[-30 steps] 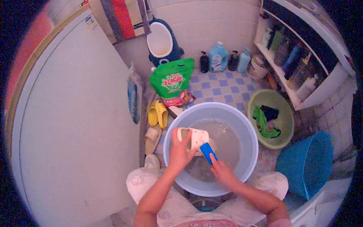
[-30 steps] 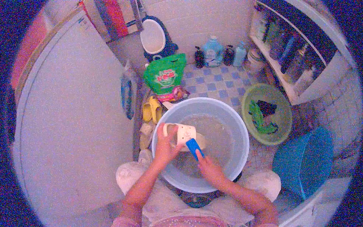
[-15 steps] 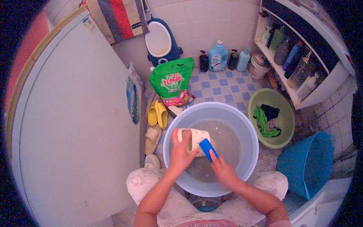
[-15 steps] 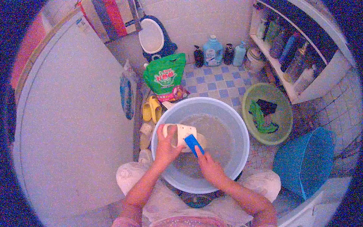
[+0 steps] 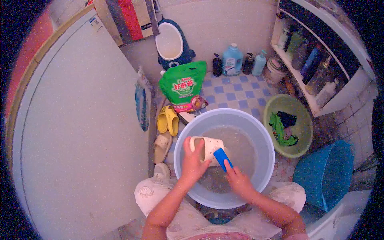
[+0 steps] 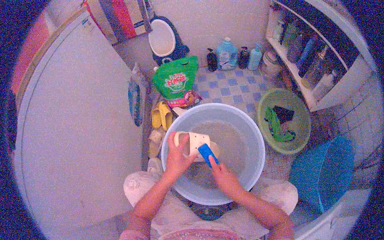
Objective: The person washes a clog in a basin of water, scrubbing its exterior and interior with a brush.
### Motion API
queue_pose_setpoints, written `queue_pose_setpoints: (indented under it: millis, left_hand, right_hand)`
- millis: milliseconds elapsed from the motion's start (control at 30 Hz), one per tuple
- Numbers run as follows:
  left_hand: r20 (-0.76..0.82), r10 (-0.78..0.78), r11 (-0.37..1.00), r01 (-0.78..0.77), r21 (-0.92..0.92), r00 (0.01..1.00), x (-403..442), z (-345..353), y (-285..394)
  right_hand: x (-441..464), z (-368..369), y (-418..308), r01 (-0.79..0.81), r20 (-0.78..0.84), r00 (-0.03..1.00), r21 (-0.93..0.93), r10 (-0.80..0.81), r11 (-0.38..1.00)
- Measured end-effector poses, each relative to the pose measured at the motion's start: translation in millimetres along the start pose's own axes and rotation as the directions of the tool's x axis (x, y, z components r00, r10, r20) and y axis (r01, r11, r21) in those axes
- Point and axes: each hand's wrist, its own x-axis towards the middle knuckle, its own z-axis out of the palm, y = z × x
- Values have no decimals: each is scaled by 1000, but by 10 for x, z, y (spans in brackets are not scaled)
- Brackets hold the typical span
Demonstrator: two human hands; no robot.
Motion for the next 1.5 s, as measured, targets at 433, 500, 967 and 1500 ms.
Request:
queue_pose_setpoints:
  millis: [433,500,967,1500]
  left_hand:
    - [14,39,998,-38,-51,999,-32,-32,21]
    - [30,64,998,-63,-25,998,-36,-56,34]
    - [29,46,999,-46,-11,999,-35,-3,-22]
    - [32,3,1000,-3,-27,999,-19,-42,-70]
  right_hand:
    - [-4,3,-103,19,-92,996,41,-16,999]
    - [-69,-25,-134,2,-37,999,42,0,999]
    - [178,-238,-174,81,-170,983,82,-66,993]
    - [155,-337,-189,44,-103,994,160,-28,986]
